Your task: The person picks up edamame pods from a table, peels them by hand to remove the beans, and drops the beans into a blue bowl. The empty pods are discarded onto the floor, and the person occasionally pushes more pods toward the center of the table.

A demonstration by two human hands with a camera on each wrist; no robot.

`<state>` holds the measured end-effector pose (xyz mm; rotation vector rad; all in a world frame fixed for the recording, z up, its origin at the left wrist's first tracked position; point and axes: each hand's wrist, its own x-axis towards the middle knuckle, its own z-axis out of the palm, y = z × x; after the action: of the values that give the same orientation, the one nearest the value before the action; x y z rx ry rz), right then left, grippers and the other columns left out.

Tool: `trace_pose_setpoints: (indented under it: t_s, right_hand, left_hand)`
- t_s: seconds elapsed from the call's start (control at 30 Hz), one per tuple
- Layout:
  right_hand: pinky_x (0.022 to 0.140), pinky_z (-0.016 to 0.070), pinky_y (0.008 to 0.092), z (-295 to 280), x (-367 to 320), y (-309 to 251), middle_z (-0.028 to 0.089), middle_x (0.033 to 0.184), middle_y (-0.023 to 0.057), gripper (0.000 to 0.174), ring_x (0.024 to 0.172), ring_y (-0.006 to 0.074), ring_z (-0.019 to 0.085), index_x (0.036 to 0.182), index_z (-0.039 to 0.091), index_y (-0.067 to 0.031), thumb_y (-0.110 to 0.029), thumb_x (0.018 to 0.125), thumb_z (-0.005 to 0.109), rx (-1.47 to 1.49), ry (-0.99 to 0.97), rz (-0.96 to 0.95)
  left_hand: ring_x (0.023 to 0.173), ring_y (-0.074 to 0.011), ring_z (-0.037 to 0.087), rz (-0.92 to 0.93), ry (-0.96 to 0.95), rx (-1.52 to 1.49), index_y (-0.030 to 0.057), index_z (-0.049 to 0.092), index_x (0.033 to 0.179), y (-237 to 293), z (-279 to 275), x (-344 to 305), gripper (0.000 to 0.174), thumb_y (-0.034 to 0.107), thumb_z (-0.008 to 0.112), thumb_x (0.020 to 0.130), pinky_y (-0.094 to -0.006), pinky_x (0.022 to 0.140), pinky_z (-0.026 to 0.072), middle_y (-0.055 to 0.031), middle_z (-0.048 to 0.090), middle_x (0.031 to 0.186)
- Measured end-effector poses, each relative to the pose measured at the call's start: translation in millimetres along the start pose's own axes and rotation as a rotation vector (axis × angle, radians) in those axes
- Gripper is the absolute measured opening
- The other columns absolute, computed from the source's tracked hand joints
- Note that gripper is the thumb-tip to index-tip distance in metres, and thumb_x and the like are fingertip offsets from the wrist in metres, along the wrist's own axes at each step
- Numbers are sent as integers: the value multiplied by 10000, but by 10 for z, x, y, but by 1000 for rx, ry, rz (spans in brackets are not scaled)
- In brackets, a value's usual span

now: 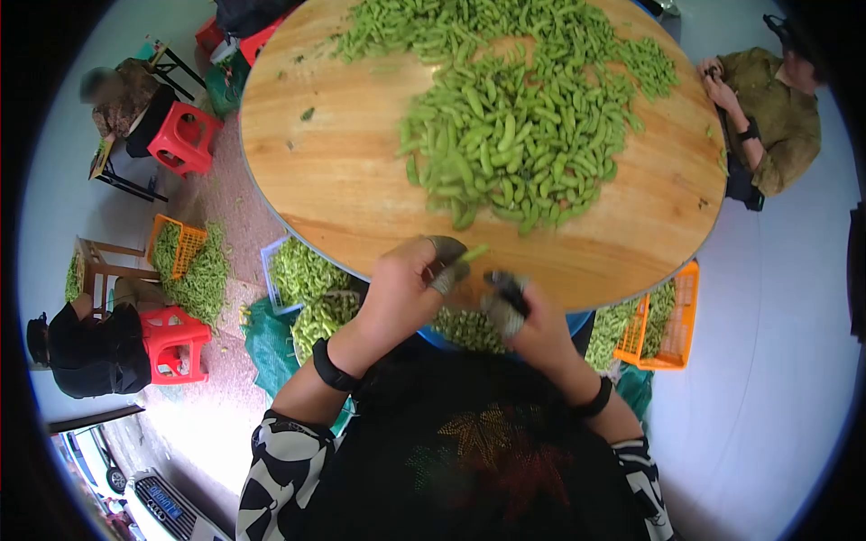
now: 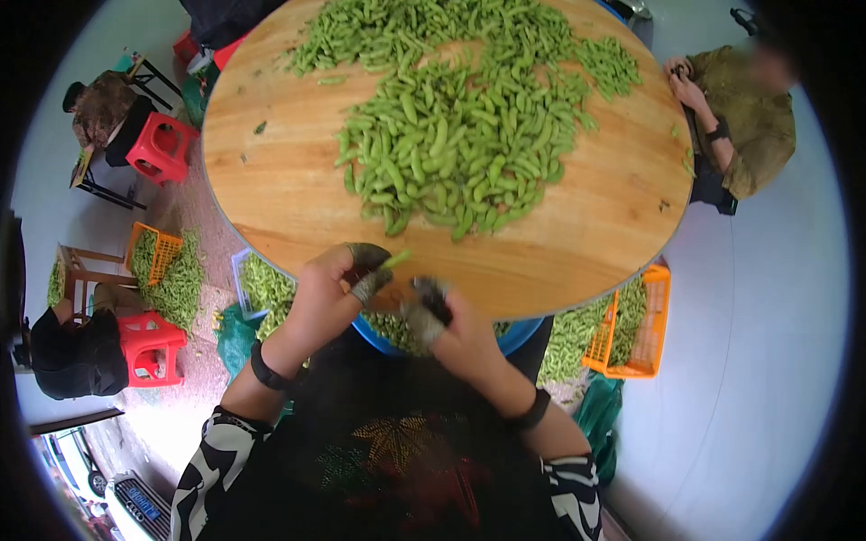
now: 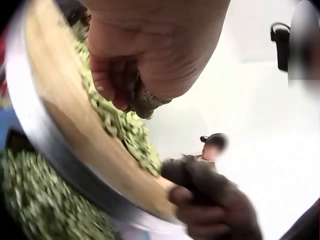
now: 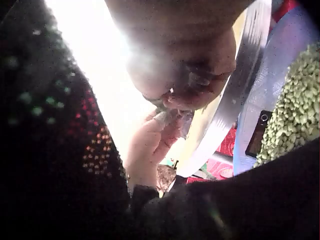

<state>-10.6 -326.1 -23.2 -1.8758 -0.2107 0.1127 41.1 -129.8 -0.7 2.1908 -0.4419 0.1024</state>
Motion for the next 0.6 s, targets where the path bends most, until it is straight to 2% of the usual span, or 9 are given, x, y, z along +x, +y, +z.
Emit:
trace_pose_setpoints:
  t_s: [0.07,0.1,0.17,0.2,0.27,0.3,0.37,0.5,0.6]
  right_hand:
    - [606,458,275,-32,165,-41,563,732,-18,227,685,101,546,1074,590,-42,-194,907,611,506,-61,468]
    - [606,458,275,-44,171,-7,563,732,-18,227,685,101,546,1074,590,-42,-194,907,611,507,-60,488]
    - [665,470,261,-59,200,32,591,822,-12,208,742,95,565,1071,581,-23,-151,909,597,579,-128,401]
    - [665,470,261,-55,194,29,591,822,-12,208,742,95,565,1071,581,-23,-151,909,597,580,-131,401]
    - [728,472,261,-46,143,0,600,898,15,254,802,98,569,1129,564,0,-129,911,577,542,-64,302]
    - [759,473,261,-51,109,-16,604,935,29,279,832,100,572,1158,555,12,-118,911,567,522,-28,252]
    - [757,474,262,-94,24,-49,613,918,36,296,826,105,577,1181,543,17,-102,910,546,451,-11,226]
    - [742,479,272,-144,-54,-106,623,838,59,320,786,126,593,1206,521,23,-63,899,496,209,-97,160]
    - [730,482,284,-132,-35,-97,621,799,64,325,754,146,598,1205,520,16,-58,889,500,190,-122,129]
  left_hand:
    - [732,-131,620,-71,-139,-197,-1,631,996,49,84,-175,194,75,691,828,-272,650,502,-84,652,855]
    - [732,-131,620,-85,-149,-206,-1,631,996,74,110,-215,194,75,691,828,-272,650,502,-84,652,855]
    - [708,-248,623,-174,-163,-251,-5,627,984,105,121,-229,191,55,654,804,-322,657,501,-155,621,801]
    - [708,-248,623,-175,-162,-249,-5,627,984,57,125,-236,191,55,654,804,-322,657,501,-155,621,801]
    - [710,-174,605,-114,-386,-385,-9,624,1012,-70,139,-259,200,43,623,820,-294,664,490,-131,630,789]
    - [710,-174,605,-113,-388,-384,-9,624,1012,-40,133,-247,200,43,623,820,-294,664,490,-131,630,789]
    - [731,-117,576,-355,-339,-497,-15,623,1015,45,125,-208,198,31,599,824,-274,665,479,-97,642,794]
    - [760,-99,568,-377,-302,-601,-19,622,1020,-88,230,-246,212,14,580,815,-269,669,476,-81,653,825]
    - [773,-67,577,-281,-315,-569,0,615,1065,-170,304,-289,176,79,605,908,-230,702,473,-9,641,876]
